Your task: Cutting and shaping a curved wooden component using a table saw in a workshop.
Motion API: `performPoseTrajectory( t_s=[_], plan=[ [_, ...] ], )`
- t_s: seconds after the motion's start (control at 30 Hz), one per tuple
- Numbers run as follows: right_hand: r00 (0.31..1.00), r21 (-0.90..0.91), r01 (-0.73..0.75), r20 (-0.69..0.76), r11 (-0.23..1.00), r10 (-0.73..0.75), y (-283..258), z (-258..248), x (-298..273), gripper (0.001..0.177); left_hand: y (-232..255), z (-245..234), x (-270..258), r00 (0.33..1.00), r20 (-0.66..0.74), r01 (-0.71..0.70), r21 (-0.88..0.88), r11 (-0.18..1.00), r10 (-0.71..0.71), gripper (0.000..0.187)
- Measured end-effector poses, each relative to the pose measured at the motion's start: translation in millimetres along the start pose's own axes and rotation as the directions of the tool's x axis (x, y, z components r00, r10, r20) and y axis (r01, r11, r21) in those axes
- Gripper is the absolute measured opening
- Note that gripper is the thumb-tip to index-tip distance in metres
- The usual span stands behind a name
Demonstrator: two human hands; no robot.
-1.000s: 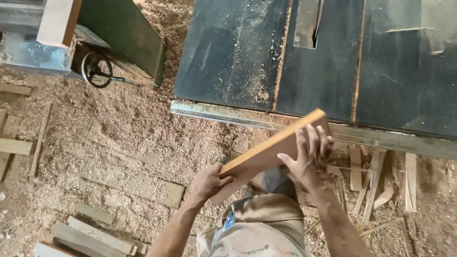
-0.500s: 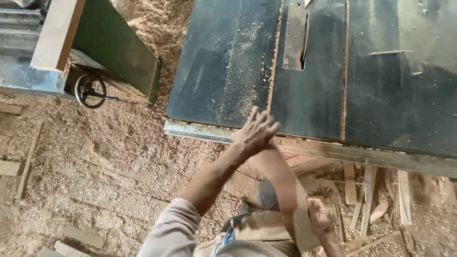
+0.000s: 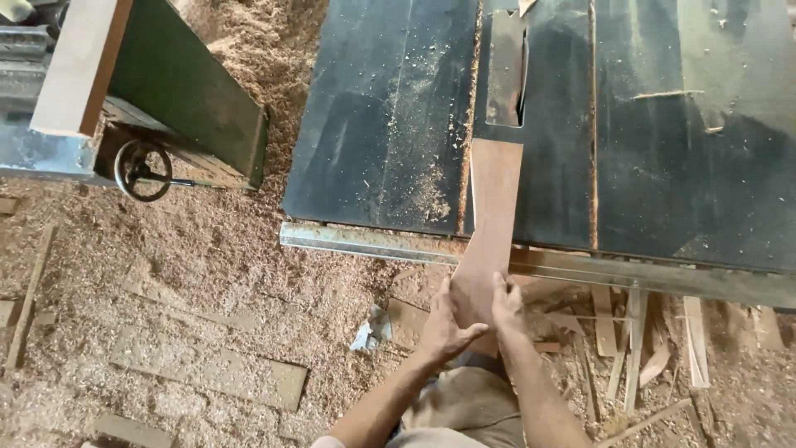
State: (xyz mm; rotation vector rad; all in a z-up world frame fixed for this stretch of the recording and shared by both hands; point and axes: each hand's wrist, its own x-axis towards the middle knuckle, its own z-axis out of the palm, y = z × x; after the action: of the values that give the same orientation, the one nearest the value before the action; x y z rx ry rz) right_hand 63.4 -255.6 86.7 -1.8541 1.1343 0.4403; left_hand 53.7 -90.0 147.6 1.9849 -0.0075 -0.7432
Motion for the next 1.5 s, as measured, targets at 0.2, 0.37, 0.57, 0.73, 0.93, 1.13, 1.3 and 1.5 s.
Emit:
performPoseTrajectory(
  t_s=[0.2,0.37,0.57,0.73,0.93,1.13,1.3,1.5],
  plan=[
    [0.868,-0.162,0.4,-0.25,0.902,-0.43,-33.2,45.4,41.9,0.056,18.5,-37.1,44.9,0.967,-0.206,-0.086,0.288,0.954,0.149,0.134],
    [0.782,-0.079,0.583,-0.218,0.809,-0.585,-65.0,39.4,95.5,0.061,54.1,-64.5,70.1,0.991,-0.108,-0.016,0.504,0.864,0.081,0.142],
    [0.807,-0.078,0.534,-0.248,0.842,-0.536,-84.1,45.3,113.0,0.06,62.8,-61.7,97.7,0.988,-0.153,0.074,0.536,0.841,0.01,0.143],
    [0.832,-0.052,0.52,-0.194,0.853,-0.519,-122.2,50.5,116.0,0.06,60.7,-82.5,128.7,0.982,-0.188,0.107,0.59,0.8,0.006,0.141],
    [0.864,-0.026,0.464,-0.208,0.886,-0.458,-149.2,50.5,109.2,0.057,74.8,-95.2,154.9,0.981,-0.159,0.022,0.662,0.749,0.112,0.132],
    [0.89,-0.056,0.397,-0.219,0.916,-0.399,-153.9,59.8,116.6,0.059,80.8,-107.8,187.4,0.97,-0.056,-0.145,0.653,0.744,0.239,0.129],
    [0.922,-0.034,0.333,-0.196,0.942,-0.333,-135.9,76.4,98.5,0.064,58.5,-121.8,177.6,0.948,0.026,-0.241,0.708,0.664,0.316,0.13],
    [0.883,-0.065,0.352,-0.309,0.934,-0.354,-103.5,95.2,90.5,0.062,34.3,-120.0,184.1,0.925,0.114,-0.333,0.702,0.629,0.363,0.128]
  ],
)
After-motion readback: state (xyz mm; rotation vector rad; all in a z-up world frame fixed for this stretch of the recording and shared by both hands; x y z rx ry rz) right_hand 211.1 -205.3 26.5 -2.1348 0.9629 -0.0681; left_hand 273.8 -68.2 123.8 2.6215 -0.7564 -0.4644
